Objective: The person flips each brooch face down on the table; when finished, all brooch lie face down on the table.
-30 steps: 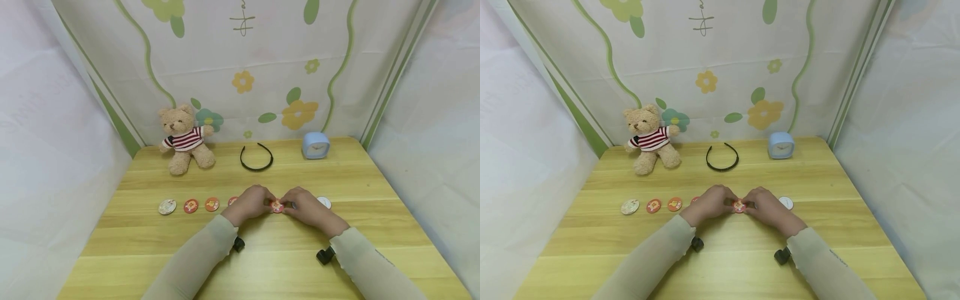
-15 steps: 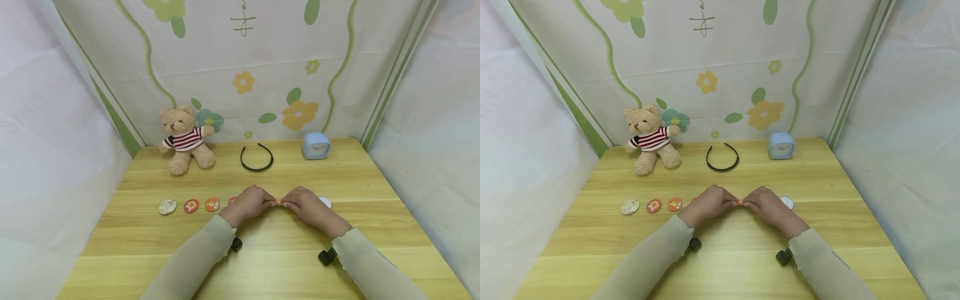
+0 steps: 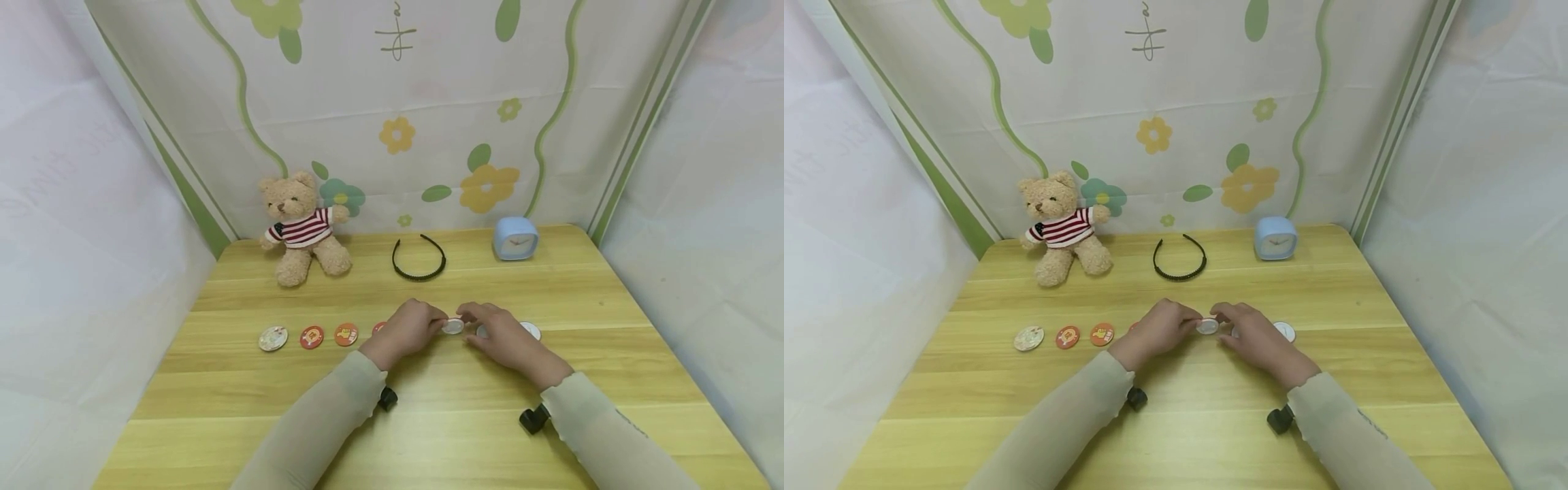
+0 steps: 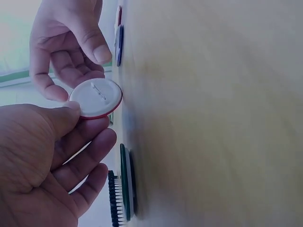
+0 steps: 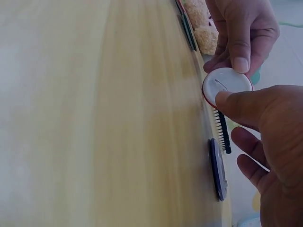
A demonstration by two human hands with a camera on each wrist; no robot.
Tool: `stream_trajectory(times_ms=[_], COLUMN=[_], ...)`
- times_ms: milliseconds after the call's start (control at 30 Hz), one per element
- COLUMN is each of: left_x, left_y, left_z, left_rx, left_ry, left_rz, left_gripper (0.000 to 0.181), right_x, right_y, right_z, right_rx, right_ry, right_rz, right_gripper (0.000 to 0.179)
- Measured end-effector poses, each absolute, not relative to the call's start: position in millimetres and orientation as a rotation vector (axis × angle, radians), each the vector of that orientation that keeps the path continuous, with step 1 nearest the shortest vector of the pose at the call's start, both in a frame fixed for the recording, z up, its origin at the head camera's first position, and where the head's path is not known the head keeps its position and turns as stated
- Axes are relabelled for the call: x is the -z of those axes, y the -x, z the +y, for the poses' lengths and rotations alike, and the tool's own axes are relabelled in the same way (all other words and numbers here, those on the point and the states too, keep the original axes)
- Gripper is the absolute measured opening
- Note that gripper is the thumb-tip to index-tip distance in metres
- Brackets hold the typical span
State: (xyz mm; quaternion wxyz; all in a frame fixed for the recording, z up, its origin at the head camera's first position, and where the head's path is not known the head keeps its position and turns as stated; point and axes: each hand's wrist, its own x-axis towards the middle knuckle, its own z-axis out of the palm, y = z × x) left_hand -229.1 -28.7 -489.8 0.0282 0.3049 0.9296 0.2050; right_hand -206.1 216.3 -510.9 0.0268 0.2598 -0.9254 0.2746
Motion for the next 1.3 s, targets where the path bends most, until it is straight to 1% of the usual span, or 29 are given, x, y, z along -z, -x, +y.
stream_trajectory(times_ms=[200,300,500,667,1167,1300], left_x=[490.3,490.3,490.8,490.5,491.6,493.4], left_y=[230.1,229.5,228.5,227.3,228.6,229.1], left_z=[-25.3,-24.2,-24.5,-24.6,-23.4,-23.5], left_rx=[-0.677,-0.716,-0.814,-0.796,-0.677,-0.654], left_ry=[-0.937,-0.917,-0.881,-0.888,-0.860,-0.872], left_rz=[2.856,2.832,2.766,2.764,2.772,2.780], left_gripper=[0.023,0.021,0.026,0.022,0.022,0.018], right_x=[509.2,508.1,507.7,510.0,510.1,510.6], right_y=[206.0,205.6,206.4,207.4,207.6,207.7], right_z=[212.2,211.4,212.7,214.3,214.4,214.3], right_rx=[-0.860,-0.833,-0.793,-0.790,-0.792,-0.792], right_ry=[-0.839,-0.841,-0.833,-0.825,-0.820,-0.830], right_rz=[-2.846,-2.851,-2.863,-2.874,-2.909,-2.916], right_gripper=[0.034,0.032,0.031,0.032,0.034,0.034])
